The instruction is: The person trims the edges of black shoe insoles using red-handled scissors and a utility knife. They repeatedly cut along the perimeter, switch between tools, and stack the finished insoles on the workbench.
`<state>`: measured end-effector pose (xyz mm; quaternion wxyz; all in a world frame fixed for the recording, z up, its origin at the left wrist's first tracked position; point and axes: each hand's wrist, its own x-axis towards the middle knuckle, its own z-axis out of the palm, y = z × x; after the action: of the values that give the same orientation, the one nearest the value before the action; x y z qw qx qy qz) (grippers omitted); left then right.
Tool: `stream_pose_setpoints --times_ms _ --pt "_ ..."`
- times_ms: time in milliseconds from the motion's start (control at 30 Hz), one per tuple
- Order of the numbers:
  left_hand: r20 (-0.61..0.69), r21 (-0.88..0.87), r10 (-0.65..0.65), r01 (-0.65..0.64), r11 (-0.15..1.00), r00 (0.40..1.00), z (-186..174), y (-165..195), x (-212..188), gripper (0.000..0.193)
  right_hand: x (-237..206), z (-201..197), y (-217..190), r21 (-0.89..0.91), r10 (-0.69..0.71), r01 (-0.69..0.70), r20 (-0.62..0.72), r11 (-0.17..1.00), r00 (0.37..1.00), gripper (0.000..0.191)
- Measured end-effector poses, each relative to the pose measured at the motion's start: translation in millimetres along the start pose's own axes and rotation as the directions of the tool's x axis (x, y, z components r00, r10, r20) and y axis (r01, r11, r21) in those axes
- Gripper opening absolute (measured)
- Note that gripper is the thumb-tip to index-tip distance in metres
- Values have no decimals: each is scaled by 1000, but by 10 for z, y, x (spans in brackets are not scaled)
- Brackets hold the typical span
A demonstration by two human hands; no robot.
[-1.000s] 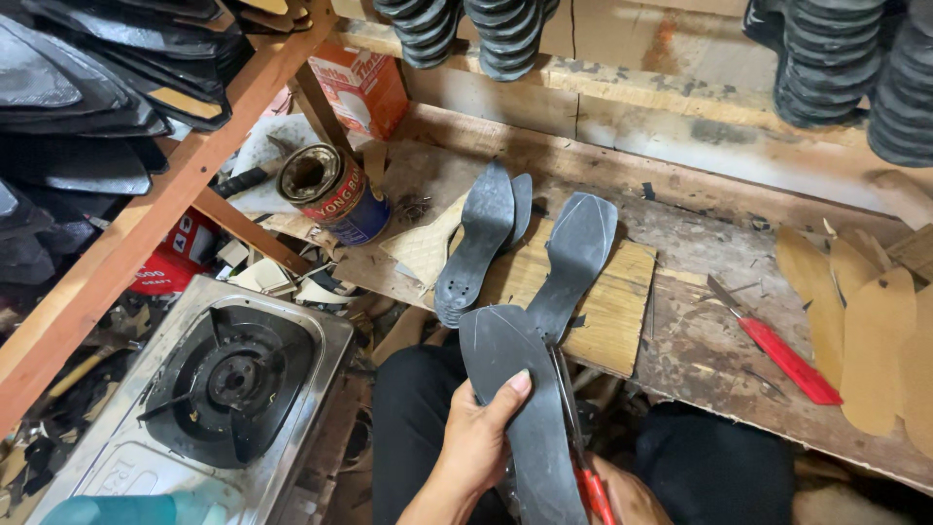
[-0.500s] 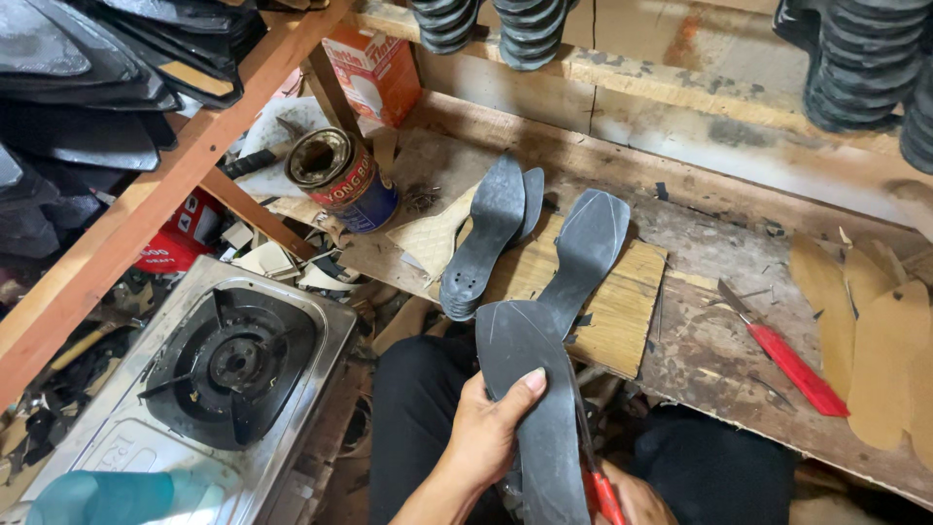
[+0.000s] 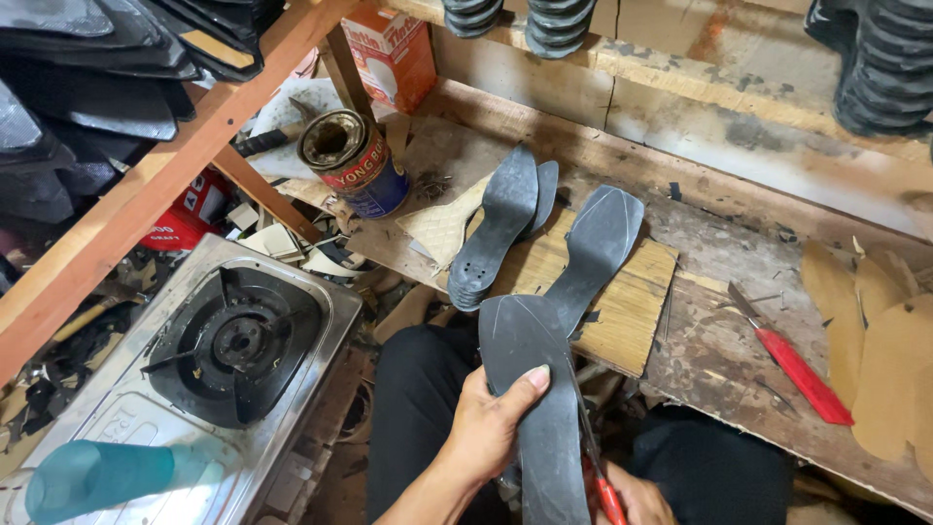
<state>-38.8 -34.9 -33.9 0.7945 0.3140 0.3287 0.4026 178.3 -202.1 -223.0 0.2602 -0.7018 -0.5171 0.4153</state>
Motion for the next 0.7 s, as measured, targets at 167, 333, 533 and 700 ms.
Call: stream_pose_setpoints --times_ms 167,333,533,700 --pt "10 -67 26 -26 997 1000 10 -9 -10 28 -13 26 9 27 14 -13 -44 1000 999 58" --pt "6 -102 -2 3 995 1000 31 10 -20 27 -46 -7 2 41 -25 26 -24 999 999 52" --pt "25 -131 -24 27 991 999 47 69 -49 26 -90 -15 8 58 -64 64 -14 996 998 45" --pt "16 -145 -51 53 988 999 37 75 -58 26 -81 -4 14 57 -113 118 -82 991 990 48"
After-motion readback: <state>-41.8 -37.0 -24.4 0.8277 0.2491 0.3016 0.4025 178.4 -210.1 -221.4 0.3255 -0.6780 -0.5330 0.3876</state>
